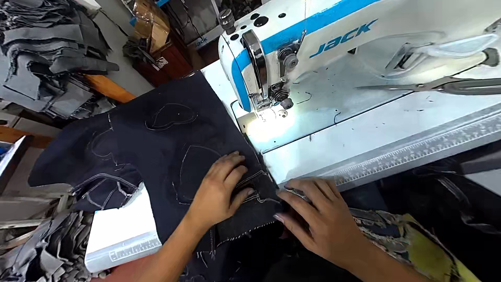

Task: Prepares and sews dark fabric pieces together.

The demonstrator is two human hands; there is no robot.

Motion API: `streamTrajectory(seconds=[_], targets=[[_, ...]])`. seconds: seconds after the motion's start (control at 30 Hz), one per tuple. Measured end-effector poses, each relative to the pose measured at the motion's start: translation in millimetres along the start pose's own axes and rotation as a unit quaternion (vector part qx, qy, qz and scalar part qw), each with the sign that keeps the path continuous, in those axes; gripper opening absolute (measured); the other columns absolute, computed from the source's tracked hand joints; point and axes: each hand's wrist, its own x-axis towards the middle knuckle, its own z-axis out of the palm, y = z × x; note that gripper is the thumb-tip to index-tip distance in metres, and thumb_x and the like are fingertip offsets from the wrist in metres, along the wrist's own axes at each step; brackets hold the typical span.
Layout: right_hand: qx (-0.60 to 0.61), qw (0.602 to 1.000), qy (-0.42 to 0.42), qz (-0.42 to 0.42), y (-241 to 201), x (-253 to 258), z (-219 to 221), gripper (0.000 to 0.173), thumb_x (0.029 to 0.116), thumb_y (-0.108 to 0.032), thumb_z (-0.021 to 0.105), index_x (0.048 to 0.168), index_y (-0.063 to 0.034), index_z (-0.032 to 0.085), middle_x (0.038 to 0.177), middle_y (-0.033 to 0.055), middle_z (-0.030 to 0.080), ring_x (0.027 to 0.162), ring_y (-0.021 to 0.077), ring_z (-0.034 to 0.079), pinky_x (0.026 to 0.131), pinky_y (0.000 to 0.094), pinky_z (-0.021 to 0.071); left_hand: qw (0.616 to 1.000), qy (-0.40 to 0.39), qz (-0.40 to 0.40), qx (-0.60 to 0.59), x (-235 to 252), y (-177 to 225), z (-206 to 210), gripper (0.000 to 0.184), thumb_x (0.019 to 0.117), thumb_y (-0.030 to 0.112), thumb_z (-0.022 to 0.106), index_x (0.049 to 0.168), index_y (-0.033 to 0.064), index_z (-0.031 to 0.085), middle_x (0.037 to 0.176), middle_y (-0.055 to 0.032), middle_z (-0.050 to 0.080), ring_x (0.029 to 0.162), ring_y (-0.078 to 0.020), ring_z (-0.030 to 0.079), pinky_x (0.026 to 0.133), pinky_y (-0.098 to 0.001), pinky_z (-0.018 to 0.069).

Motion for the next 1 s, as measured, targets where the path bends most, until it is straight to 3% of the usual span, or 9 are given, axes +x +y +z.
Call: streamTrajectory(seconds=[0.07, 0.13, 0.27, 0.43, 0.7, 0.83, 0.9, 0.93, 1.0], targets=[[-0.014, 1.000, -0.011, -0.007, 0.5, -3.0, 3.5, 0.040, 0.1033, -0.057, 0.045, 0.127, -0.0326, 0.066, 0.118, 0.0038, 0.067, 0.106, 0.0230, 0.061, 0.091, 0.0432, 0.0449, 0.998, 0.050, 0.030, -0.027, -6.2, 1.1, 9.8, 0.029, 0.1034, 0.034, 0.061, 0.112, 0.0093, 0.074, 0.131, -0.0084, 0.069, 0.137, -0.0250, 0.056, 0.117, -0.0474, 0.0449], [-0.043, 0.999, -0.016, -0.014, 3.9, -0.3, 8.0, 0.039, 0.1042, -0.058, 0.042, 0.127, -0.0381, 0.066, 0.123, 0.0034, 0.066, 0.110, 0.0241, 0.061, 0.093, 0.0477, 0.0431, 0.995, 0.071, 0.060, -0.034, -5.9, 2.5, 6.1, 0.021, 0.1026, 0.025, 0.064, 0.109, 0.0099, 0.077, 0.122, -0.0059, 0.073, 0.129, -0.0224, 0.063, 0.114, -0.0454, 0.0496], [-0.044, 0.999, -0.020, -0.015, 8.7, 5.9, 10.3, 0.035, 0.1035, -0.057, 0.046, 0.121, -0.0396, 0.071, 0.120, 0.0021, 0.066, 0.113, 0.0238, 0.059, 0.097, 0.0504, 0.0400, 0.989, 0.124, 0.085, -0.006, 3.0, 9.4, -3.1, 0.016, 0.0988, 0.012, 0.066, 0.104, 0.0041, 0.078, 0.110, -0.0103, 0.077, 0.108, -0.0160, 0.073, 0.094, -0.0291, 0.0599], [-0.028, 0.999, -0.023, -0.006, 9.1, 4.8, 9.3, 0.034, 0.1020, -0.058, 0.050, 0.122, -0.0408, 0.072, 0.122, 0.0005, 0.065, 0.116, 0.0234, 0.057, 0.098, 0.0502, 0.0387, 0.991, 0.095, 0.094, -0.008, 2.7, 12.9, 13.3, 0.017, 0.0984, 0.006, 0.064, 0.106, 0.0010, 0.078, 0.116, -0.0121, 0.076, 0.122, -0.0232, 0.068, 0.105, -0.0348, 0.0558], [-0.049, 0.999, -0.023, -0.009, 10.4, 5.9, 9.6, 0.035, 0.1011, -0.060, 0.049, 0.118, -0.0395, 0.072, 0.126, -0.0007, 0.064, 0.118, 0.0237, 0.055, 0.100, 0.0500, 0.0369, 0.972, 0.059, 0.161, 0.161, 4.1, 23.5, 5.3, 0.022, 0.1015, 0.004, 0.055, 0.111, -0.0025, 0.074, 0.115, -0.0159, 0.076, 0.116, -0.0262, 0.071, 0.101, -0.0357, 0.0564], [-0.043, 0.998, -0.049, -0.023, 8.2, 10.2, 6.5, 0.037, 0.1025, -0.057, 0.047, 0.114, -0.0336, 0.073, 0.144, -0.0042, 0.058, 0.125, 0.0246, 0.054, 0.100, 0.0519, 0.0376, 0.972, 0.053, 0.167, 0.159, 4.1, 26.3, 4.0, 0.022, 0.1012, 0.003, 0.054, 0.111, -0.0034, 0.073, 0.114, -0.0175, 0.076, 0.114, -0.0272, 0.072, 0.101, -0.0356, 0.0566], [-0.039, 0.995, -0.082, -0.043, 9.7, 17.2, 2.9, 0.038, 0.1037, -0.055, 0.045, 0.110, -0.0279, 0.071, 0.146, -0.0084, 0.059, 0.130, 0.0243, 0.055, 0.100, 0.0523, 0.0421, 0.978, 0.039, 0.156, 0.131, 7.3, 25.8, 0.5, 0.022, 0.1014, 0.004, 0.055, 0.111, -0.0014, 0.074, 0.113, -0.0154, 0.076, 0.114, -0.0253, 0.072, 0.100, -0.0348, 0.0568], [-0.038, 0.993, -0.100, -0.052, 10.6, 21.1, 0.5, 0.039, 0.1041, -0.054, 0.044, 0.107, -0.0255, 0.070, 0.143, -0.0091, 0.061, 0.129, 0.0235, 0.056, 0.099, 0.0516, 0.0435, 0.985, 0.030, 0.139, 0.100, 10.5, 23.1, -3.2, 0.023, 0.1024, 0.009, 0.056, 0.109, 0.0015, 0.076, 0.112, -0.0128, 0.077, 0.114, -0.0230, 0.072, 0.099, -0.0341, 0.0575], [-0.036, 0.988, -0.135, -0.066, 11.9, 31.0, -6.0, 0.040, 0.1041, -0.053, 0.043, 0.100, -0.0226, 0.068, 0.136, -0.0083, 0.065, 0.124, 0.0226, 0.060, 0.095, 0.0508, 0.0462, 0.997, 0.026, 0.054, 0.043, 20.8, 9.4, -10.8, 0.033, 0.1052, 0.032, 0.055, 0.108, 0.0080, 0.079, 0.114, -0.0056, 0.077, 0.116, -0.0179, 0.070, 0.099, -0.0355, 0.0576]])
